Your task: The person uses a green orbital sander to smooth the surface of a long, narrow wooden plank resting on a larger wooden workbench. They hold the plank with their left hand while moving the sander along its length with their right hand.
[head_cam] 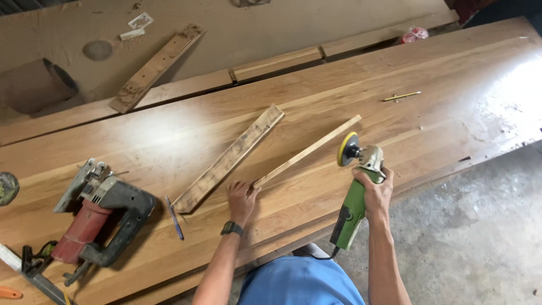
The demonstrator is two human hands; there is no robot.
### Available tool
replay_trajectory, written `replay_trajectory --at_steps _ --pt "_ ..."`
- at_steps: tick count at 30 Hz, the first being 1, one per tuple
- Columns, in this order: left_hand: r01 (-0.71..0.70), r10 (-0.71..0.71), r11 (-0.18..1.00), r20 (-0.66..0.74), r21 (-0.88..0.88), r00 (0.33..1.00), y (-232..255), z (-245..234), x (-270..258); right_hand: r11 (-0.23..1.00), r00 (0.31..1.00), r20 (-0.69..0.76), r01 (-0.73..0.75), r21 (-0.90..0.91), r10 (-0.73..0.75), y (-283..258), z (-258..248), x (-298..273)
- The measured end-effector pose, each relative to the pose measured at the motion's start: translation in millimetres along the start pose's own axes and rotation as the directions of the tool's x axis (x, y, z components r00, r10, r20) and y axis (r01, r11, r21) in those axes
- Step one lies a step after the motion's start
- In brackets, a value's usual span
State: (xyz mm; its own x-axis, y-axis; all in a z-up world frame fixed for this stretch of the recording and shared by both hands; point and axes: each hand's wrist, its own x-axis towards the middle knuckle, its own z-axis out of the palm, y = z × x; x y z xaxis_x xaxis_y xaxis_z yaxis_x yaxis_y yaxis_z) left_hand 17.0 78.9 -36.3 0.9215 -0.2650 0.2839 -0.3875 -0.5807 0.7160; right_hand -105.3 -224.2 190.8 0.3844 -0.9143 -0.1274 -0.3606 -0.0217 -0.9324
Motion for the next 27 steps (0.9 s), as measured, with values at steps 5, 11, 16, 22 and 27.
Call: replay_trajectory --at_steps 5,11,16,22,27 --pt "0.009 -0.012 0.994 0.027 0.107 1.0 1 27 6 0.974 0.976 0.216 0.059 -0.218 -0.011 -7 21 -18" --pt "0.037 -0.039 0.995 0.02 0.09 0.999 4 21 7 0.708 0.89 0.437 0.225 -0.669 0.131 -36 57 -51" --pt "0.03 -0.033 0.998 0.055 0.055 0.998 11 12 11 0.439 0.781 0.582 0.452 -0.777 0.227 -47 82 -78" --pt "0.019 -0.021 0.999 0.041 0.04 0.999 0 22 7 0.339 0.682 0.712 0.639 -0.691 0.166 -24 99 -83" --pt "0.016 -0.019 0.999 0.055 0.051 0.998 0 21 8 0.322 0.668 0.723 0.656 -0.683 0.173 -42 99 -89"
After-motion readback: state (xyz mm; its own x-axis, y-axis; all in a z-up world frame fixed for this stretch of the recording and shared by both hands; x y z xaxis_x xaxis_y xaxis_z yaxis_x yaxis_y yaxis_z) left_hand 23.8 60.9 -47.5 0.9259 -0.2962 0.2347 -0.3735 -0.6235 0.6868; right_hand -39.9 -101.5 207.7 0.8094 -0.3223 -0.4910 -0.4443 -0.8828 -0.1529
